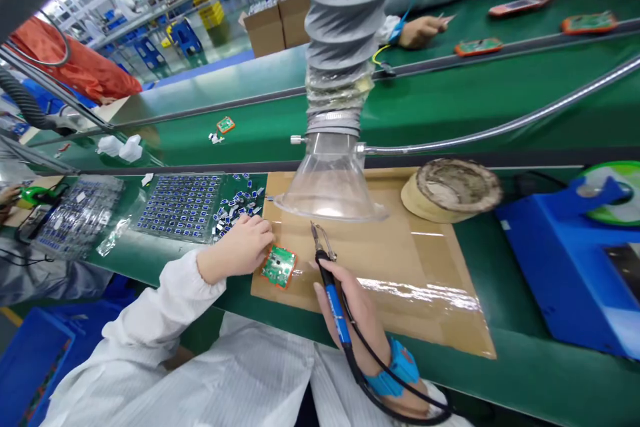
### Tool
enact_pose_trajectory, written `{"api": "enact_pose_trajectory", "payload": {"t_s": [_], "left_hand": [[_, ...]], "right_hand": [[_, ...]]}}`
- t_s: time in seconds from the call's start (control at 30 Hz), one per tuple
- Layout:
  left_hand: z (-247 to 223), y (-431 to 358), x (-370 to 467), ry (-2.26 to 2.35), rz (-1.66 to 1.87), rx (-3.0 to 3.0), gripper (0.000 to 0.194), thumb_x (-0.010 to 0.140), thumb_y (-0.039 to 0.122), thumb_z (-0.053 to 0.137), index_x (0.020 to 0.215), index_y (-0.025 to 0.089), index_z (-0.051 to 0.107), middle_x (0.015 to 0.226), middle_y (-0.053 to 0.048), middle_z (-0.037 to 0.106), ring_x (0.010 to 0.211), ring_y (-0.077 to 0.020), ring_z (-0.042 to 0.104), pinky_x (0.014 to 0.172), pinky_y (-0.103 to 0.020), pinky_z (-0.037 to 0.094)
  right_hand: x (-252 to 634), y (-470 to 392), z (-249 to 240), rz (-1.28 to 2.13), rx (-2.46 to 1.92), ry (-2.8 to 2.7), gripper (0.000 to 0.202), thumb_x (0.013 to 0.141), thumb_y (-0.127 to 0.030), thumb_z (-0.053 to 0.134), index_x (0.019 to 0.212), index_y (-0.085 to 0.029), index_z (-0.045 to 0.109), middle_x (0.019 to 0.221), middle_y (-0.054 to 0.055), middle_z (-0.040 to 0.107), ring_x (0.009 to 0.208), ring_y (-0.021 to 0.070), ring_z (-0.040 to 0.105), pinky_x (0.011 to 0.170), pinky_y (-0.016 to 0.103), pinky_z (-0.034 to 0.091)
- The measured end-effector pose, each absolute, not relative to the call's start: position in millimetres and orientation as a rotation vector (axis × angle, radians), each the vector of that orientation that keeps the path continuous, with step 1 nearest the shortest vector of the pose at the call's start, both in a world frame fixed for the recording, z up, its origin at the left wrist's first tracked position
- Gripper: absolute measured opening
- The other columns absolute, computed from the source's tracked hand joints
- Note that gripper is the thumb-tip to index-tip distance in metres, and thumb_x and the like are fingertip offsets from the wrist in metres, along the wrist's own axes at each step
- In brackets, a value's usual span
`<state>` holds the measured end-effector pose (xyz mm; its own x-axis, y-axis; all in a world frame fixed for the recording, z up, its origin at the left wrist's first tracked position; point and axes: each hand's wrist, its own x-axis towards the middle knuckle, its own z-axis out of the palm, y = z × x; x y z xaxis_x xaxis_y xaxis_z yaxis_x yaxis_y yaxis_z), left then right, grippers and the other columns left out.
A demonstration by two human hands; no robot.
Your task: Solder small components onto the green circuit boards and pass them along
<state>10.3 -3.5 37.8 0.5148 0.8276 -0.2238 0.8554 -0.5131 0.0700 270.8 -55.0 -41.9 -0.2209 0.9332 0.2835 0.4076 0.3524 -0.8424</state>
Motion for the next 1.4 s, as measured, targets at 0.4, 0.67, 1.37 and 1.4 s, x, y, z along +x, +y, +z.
{"api": "enact_pose_trajectory", "payload": {"t_s": [0.4,0.67,1.37,1.4], "left_hand": [[1.1,-0.8,74.4,1.553,0.043,2.526,0.02,0.101,0.024,0.044,0.1,0.015,0.062,0.096,-0.013,0.072,0.09,-0.0278,0.066,0.085,-0.044,0.042],[11.7,17.1,31.5,1.518,0.287,2.236,0.024,0.099,0.035,0.057,0.09,0.019,0.073,0.086,-0.005,0.076,0.077,-0.0194,0.068,0.076,-0.032,0.049],[36.3,17.3,-5.1,1.327,1.056,1.153,0.027,0.085,0.042,0.075,0.08,0.018,0.064,0.073,-0.003,0.073,0.07,-0.0158,0.068,0.072,-0.029,0.053],[35.5,0.1,10.8,1.254,0.891,1.103,0.028,0.082,0.041,0.078,0.081,0.017,0.066,0.068,-0.003,0.072,0.063,-0.0147,0.066,0.065,-0.027,0.051]], "right_hand": [[278.4,-57.9,-53.9,0.786,-1.21,-1.818,0.046,0.094,-0.033,0.067,0.139,-0.029,0.055,0.126,0.007,0.076,0.119,0.0296,0.073,0.101,0.045,0.061],[284.0,-44.6,-45.9,0.555,-1.329,-1.879,0.043,0.097,-0.04,0.062,0.137,-0.026,0.057,0.121,0.01,0.076,0.113,0.0335,0.072,0.09,0.047,0.062],[308.4,-41.8,-49.0,0.653,-1.142,-1.772,0.04,0.094,-0.032,0.068,0.133,-0.027,0.06,0.11,0.006,0.079,0.107,0.0285,0.072,0.093,0.047,0.061],[306.6,-43.6,-45.6,0.753,-1.133,-1.701,0.04,0.094,-0.03,0.07,0.132,-0.028,0.059,0.111,0.006,0.079,0.107,0.027,0.074,0.095,0.046,0.061]]}}
